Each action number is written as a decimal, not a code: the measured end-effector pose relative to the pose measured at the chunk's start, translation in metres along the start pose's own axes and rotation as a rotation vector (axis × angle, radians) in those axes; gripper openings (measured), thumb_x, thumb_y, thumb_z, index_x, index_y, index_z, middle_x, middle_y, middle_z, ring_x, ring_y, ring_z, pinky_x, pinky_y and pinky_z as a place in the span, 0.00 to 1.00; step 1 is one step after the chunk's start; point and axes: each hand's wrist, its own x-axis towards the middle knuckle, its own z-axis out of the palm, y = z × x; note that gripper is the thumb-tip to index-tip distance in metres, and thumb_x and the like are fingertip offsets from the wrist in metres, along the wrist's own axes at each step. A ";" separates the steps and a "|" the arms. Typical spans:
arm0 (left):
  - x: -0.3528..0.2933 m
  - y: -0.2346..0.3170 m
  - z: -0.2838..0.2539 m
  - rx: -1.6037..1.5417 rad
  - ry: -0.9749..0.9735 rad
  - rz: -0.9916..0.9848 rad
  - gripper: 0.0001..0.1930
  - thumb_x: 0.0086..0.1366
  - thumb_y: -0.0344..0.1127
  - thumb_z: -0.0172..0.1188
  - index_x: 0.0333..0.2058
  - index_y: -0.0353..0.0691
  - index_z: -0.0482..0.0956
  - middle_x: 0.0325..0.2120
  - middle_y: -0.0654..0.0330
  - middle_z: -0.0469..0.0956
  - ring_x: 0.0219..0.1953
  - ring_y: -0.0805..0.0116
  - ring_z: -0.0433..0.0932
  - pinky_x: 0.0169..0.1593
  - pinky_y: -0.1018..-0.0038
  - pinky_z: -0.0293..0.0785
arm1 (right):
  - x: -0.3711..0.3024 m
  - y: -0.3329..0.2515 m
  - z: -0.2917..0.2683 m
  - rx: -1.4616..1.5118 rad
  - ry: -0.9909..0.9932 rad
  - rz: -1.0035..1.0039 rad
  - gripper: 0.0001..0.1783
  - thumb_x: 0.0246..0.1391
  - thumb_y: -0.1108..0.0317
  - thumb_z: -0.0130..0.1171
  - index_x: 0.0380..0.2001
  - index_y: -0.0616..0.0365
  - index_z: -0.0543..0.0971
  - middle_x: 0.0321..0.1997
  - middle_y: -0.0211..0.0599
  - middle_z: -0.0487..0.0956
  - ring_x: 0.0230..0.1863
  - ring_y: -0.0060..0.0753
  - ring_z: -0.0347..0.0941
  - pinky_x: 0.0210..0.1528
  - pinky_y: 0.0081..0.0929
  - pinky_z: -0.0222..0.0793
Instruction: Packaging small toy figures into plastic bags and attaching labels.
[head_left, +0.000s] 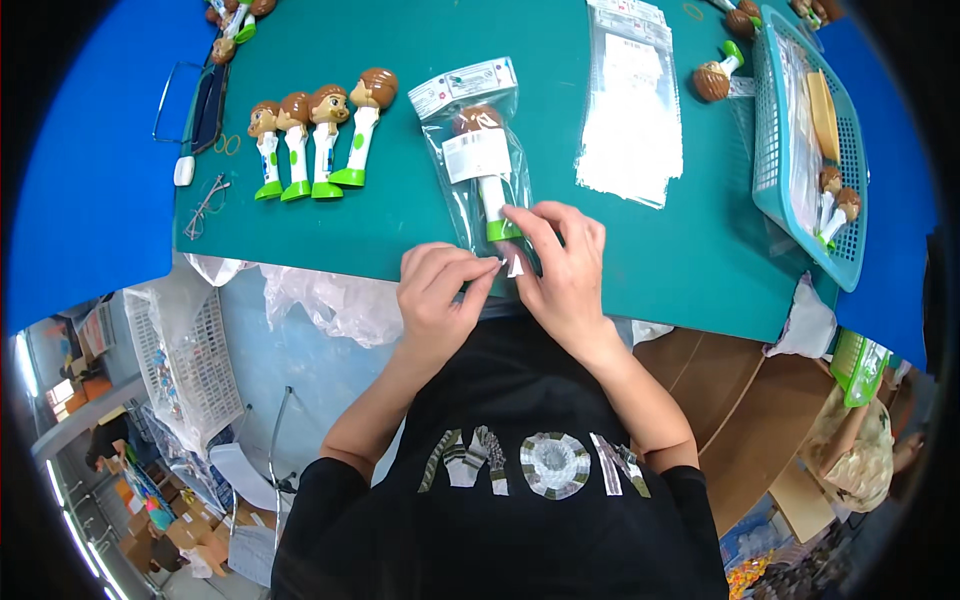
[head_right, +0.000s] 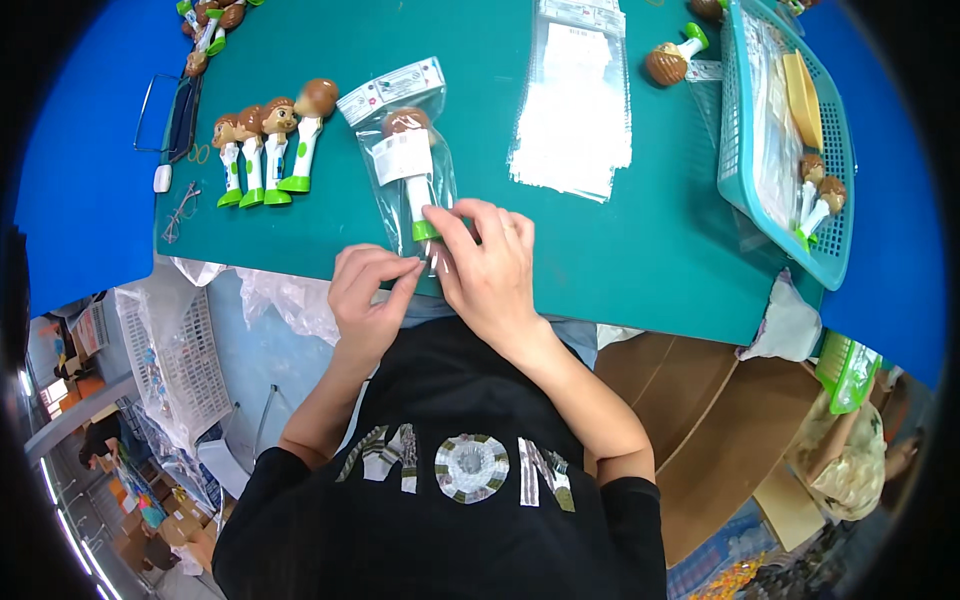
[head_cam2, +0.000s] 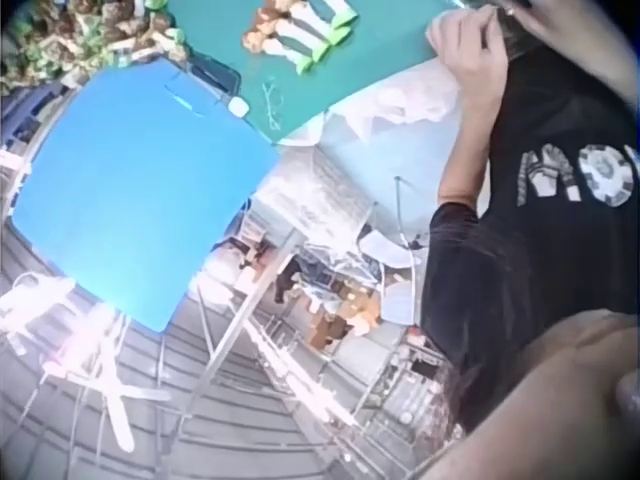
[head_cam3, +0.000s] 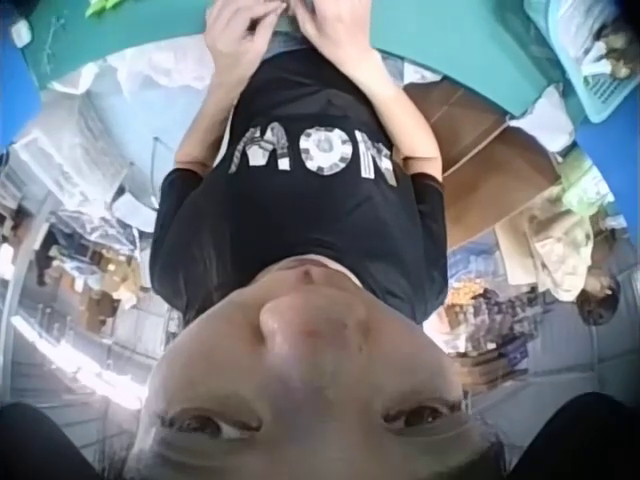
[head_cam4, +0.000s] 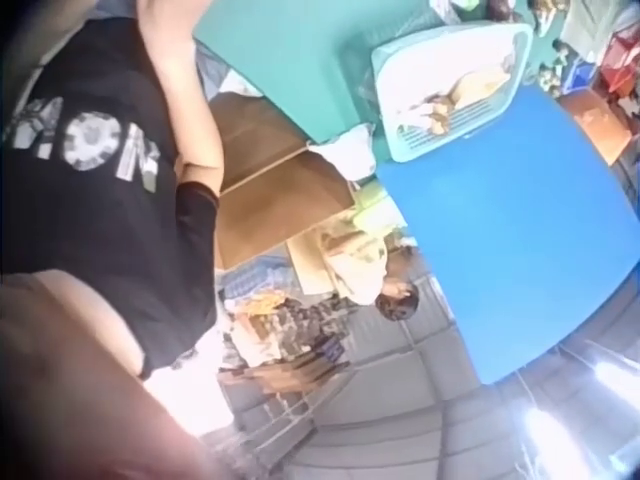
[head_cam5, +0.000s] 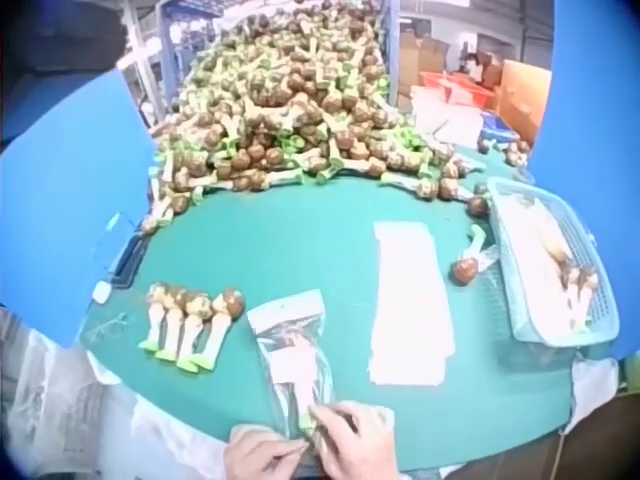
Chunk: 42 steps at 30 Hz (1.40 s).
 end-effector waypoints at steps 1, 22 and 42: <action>-0.002 -0.003 -0.002 -0.027 -0.012 -0.014 0.10 0.41 0.25 0.66 0.26 0.41 0.77 0.25 0.63 0.75 0.31 0.64 0.73 0.36 0.70 0.67 | 0.001 -0.001 -0.001 0.001 -0.009 0.005 0.29 0.35 0.74 0.65 0.46 0.51 0.73 0.45 0.37 0.68 0.41 0.37 0.66 0.45 0.33 0.58; -0.037 -0.038 -0.014 0.021 -0.027 0.224 0.15 0.39 0.23 0.67 0.27 0.45 0.75 0.29 0.62 0.70 0.34 0.61 0.70 0.38 0.69 0.69 | 0.033 0.011 -0.028 0.237 -0.226 -0.436 0.19 0.29 0.81 0.56 0.31 0.52 0.77 0.40 0.36 0.70 0.31 0.33 0.68 0.34 0.29 0.64; 0.042 0.015 0.004 -0.007 -0.118 0.260 0.09 0.39 0.30 0.65 0.23 0.46 0.77 0.24 0.69 0.70 0.32 0.66 0.69 0.38 0.69 0.61 | -0.015 -0.014 -0.027 0.091 -0.004 0.056 0.35 0.34 0.64 0.59 0.52 0.55 0.69 0.58 0.46 0.61 0.62 0.52 0.53 0.63 0.58 0.31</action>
